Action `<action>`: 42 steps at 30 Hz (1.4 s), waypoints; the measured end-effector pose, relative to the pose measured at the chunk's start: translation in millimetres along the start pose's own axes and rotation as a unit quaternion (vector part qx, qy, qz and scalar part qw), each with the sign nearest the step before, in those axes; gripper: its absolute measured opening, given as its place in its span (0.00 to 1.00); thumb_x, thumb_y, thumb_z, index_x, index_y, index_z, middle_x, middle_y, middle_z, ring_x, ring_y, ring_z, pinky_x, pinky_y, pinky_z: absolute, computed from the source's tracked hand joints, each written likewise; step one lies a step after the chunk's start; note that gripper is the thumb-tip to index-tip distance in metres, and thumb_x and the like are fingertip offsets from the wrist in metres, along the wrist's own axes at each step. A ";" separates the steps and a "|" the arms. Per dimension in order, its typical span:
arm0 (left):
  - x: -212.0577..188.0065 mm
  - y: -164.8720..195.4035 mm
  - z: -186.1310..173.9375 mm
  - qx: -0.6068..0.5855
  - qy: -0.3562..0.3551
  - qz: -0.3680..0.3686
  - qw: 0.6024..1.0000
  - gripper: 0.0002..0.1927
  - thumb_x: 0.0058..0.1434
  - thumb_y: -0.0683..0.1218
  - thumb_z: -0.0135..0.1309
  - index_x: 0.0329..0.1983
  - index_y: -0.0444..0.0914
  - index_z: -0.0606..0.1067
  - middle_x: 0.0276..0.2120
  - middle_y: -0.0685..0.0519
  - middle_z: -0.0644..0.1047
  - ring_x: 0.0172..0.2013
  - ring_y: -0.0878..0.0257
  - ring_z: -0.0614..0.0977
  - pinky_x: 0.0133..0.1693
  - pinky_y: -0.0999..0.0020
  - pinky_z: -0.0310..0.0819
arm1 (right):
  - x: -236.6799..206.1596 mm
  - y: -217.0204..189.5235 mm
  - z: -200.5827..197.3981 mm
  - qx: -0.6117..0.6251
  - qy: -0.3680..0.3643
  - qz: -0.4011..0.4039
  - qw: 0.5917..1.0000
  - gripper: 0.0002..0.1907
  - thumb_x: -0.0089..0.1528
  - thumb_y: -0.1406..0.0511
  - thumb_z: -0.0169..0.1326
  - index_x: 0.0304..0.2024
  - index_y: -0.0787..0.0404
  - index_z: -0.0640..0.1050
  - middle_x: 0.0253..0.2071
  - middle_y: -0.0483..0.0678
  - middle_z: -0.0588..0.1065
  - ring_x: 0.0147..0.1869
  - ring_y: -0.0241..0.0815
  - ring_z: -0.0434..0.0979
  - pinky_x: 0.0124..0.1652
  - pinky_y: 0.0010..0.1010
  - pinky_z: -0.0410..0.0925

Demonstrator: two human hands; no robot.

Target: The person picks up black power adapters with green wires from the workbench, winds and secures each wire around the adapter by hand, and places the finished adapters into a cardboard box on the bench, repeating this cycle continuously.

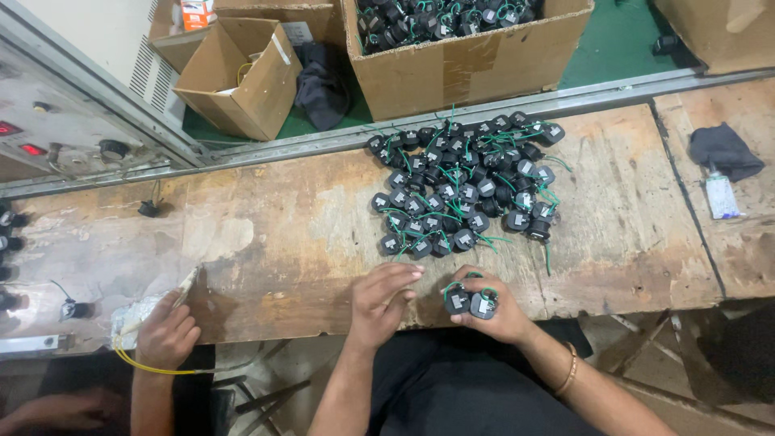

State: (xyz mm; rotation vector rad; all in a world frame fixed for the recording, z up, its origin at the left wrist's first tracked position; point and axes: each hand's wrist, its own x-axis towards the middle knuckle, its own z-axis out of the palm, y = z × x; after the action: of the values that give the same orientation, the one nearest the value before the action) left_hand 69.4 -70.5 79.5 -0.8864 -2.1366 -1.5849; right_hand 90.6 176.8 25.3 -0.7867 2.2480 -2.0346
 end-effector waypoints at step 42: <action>-7.1 -5.5 65.4 -0.155 0.156 -0.038 0.975 0.14 0.60 0.26 0.58 0.45 0.34 0.79 0.41 0.45 0.83 0.39 0.60 0.86 0.42 0.69 0.83 | -7.2 19.0 5.7 0.500 0.009 0.166 0.850 0.32 0.60 0.71 0.61 0.65 0.61 0.65 0.63 0.52 0.68 0.65 0.49 0.72 0.55 0.43 0.74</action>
State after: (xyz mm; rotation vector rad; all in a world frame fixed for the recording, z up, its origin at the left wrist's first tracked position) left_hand 77.3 -12.0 50.1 -0.5957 -1.7554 -1.9856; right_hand 92.1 174.8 4.4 -0.2362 0.8977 -2.5089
